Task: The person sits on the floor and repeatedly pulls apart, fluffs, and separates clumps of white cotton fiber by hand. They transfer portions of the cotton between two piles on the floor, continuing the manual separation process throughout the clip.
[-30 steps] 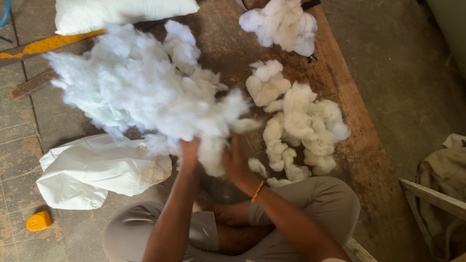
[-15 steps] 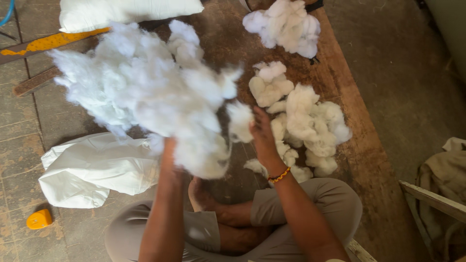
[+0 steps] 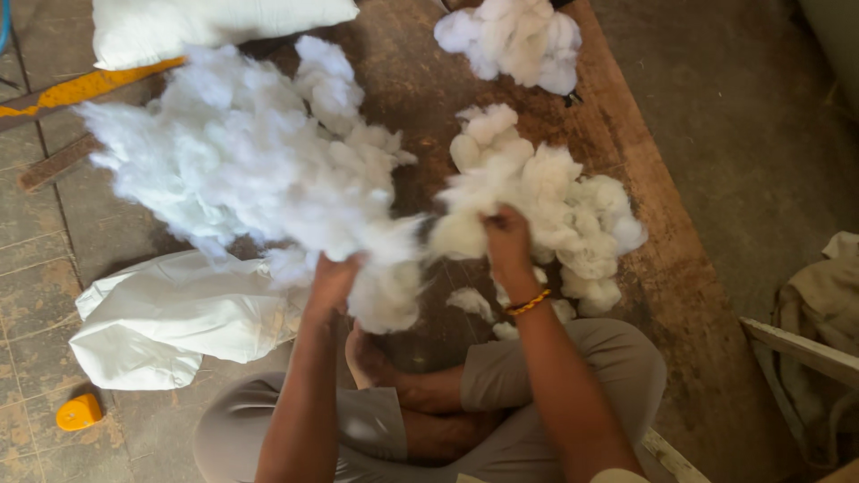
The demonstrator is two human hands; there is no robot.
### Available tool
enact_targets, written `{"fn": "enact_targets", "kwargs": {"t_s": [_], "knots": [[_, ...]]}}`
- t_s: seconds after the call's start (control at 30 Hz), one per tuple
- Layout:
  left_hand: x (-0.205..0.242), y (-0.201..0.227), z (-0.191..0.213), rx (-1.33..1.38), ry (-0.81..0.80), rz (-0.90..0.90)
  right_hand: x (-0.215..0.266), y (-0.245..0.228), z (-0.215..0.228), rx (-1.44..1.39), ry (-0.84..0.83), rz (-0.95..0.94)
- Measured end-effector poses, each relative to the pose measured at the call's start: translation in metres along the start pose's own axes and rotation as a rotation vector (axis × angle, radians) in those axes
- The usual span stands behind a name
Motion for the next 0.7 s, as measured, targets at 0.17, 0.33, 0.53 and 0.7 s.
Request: {"fn": "enact_targets", "kwargs": {"t_s": [0.17,0.33,0.53,0.7], "knots": [[0.0,-0.01,-0.026,-0.234,-0.336,0.121,0.044,0.0,-0.051,0.159,-0.517,0.007],[-0.009,-0.026,-0.035,-0.148,-0.172,0.047,0.061,-0.01,-0.068,0.394,-0.538,0.07],[-0.02,-0.047,-0.029,0.072,0.14,-0.092,0.05,-0.004,-0.063,0.419,-0.471,0.179],[-0.021,-0.02,-0.004,0.227,0.209,-0.159,0.032,-0.026,-0.026,-0.057,-0.46,0.219]]}}
Point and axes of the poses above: each hand's wrist, its own x-axis away from the middle knuckle, its own z-axis out of the back of the hand, y = z × x, the point moved 2 cm from there along -x, towards the middle knuckle, and after that the axes turned 9 degrees about -y, right-handed, at the moved point
